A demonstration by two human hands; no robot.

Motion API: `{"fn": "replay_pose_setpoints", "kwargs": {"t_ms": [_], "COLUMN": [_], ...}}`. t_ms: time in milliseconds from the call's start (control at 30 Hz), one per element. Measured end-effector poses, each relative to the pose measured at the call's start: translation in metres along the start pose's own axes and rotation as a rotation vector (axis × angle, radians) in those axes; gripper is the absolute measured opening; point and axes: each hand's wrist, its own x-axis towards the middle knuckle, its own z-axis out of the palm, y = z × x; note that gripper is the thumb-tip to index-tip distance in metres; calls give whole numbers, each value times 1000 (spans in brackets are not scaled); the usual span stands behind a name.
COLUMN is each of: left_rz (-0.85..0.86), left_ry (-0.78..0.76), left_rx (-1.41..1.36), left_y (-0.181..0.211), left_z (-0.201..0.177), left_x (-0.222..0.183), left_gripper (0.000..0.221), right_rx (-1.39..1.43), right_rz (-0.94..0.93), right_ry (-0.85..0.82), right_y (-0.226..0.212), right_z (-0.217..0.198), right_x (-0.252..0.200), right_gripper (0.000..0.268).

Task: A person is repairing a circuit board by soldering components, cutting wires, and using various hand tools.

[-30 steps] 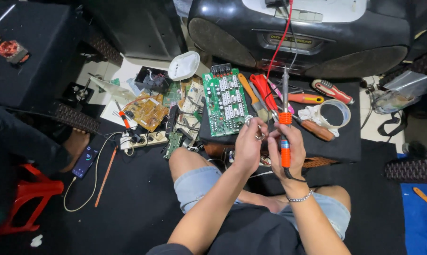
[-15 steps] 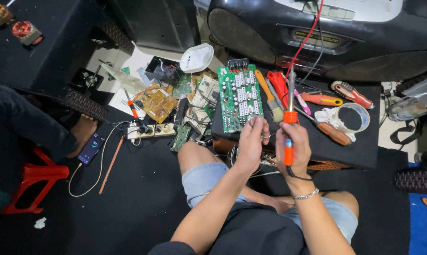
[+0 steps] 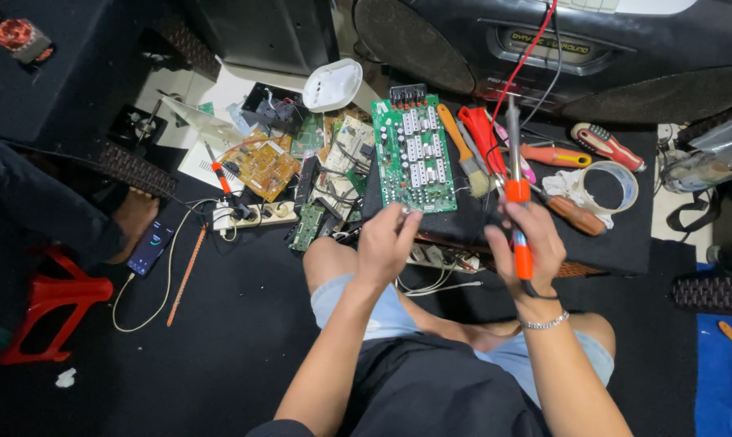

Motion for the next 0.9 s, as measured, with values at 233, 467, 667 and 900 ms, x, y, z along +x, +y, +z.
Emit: {"fn": "replay_pose_setpoints", "kwargs": {"t_ms": [233, 467, 667, 900], "left_rz": [42, 102, 100, 100], "left_ry": [66, 156, 141, 139], "left_rx": [-8, 2, -20, -19], "left_y": [1, 2, 3, 1], "left_z": [6, 17, 15, 22], "left_x": [-7, -10, -11, -14], "left_gripper": [29, 22, 19, 17], "right_rx": [120, 159, 150, 152], "right_rz": [132, 214, 199, 224], "right_ry": [160, 129, 84, 54], "right_y": [-5, -20, -26, -36], "right_z": [-28, -21, -14, -11], "right_x": [-68, -82, -82, -71], "right_gripper": [41, 36, 32, 29]}}
